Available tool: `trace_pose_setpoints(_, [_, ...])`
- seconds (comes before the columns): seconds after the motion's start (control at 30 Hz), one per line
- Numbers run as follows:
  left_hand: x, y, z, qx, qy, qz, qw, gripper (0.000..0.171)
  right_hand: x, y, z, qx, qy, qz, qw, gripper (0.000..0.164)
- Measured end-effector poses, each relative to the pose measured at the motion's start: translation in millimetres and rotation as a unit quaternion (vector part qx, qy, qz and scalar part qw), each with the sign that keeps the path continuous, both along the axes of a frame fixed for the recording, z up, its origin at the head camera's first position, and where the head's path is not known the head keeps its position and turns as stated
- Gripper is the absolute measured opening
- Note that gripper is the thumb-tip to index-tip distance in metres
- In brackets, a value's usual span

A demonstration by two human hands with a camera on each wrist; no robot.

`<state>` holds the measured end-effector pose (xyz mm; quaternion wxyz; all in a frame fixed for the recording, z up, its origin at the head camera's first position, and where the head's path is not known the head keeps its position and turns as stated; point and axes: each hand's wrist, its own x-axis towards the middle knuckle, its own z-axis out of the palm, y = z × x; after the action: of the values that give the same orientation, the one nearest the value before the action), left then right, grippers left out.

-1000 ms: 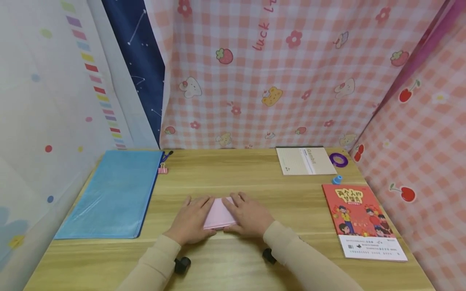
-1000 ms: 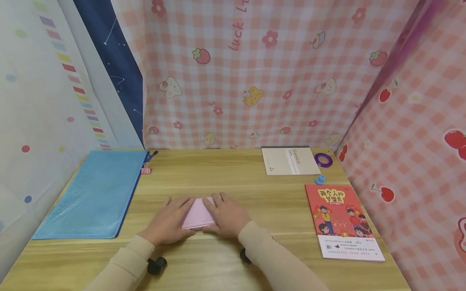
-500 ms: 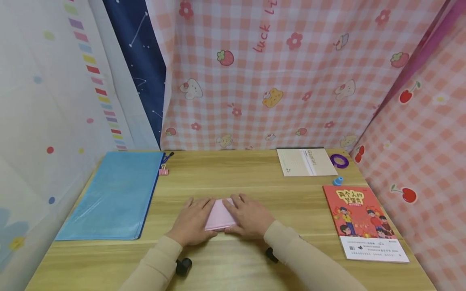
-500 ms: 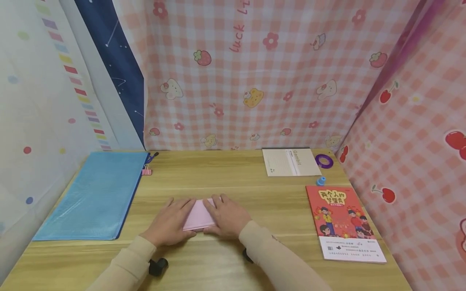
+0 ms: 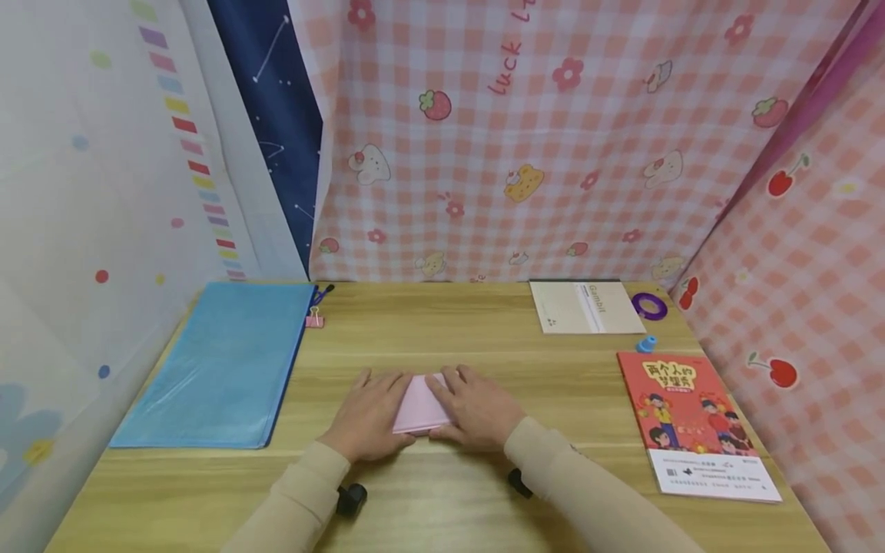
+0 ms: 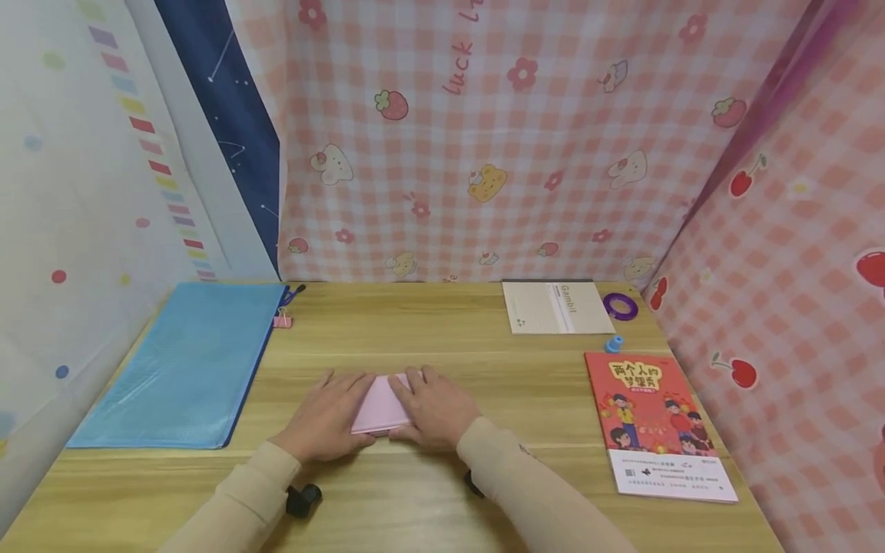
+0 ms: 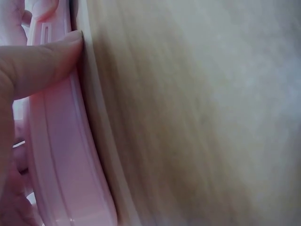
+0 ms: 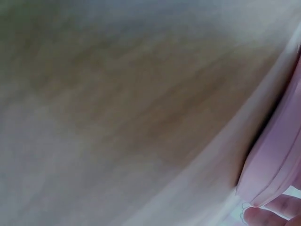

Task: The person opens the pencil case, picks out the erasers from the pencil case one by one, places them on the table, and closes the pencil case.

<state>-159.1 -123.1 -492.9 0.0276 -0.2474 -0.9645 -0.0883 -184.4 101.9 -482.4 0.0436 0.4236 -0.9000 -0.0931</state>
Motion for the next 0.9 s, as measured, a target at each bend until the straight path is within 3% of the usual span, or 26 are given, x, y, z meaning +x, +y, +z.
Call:
trace_pose_setpoints(0.27, [-2.6, 1, -0.1, 0.002, 0.009, -0.007, 0.9999, 0.097, -1.3, 1, -0.6, -0.011, 0.0, -0.005, 1.0, 0.084])
trace_pose_setpoints(0.57, [-4.1, 0, 0.5, 0.009, -0.008, -0.003, 0.9999, 0.1, -3.3, 7, 1.3, -0.046, -0.072, -0.024, 0.996, 0.084])
trace_pose_setpoints(0.77, [1.7, -14, -0.1, 0.053, -0.026, 0.02, 0.998, 0.107, -5.6, 26, 4.4, -0.127, -0.16, -0.038, 0.978, 0.078])
trace_pose_setpoints(0.9, [9.9, -36, -0.3, 0.107, -0.022, 0.053, 0.9926, 0.108, -6.5, 43, 13.4, -0.19, -0.178, -0.027, 0.965, 0.062])
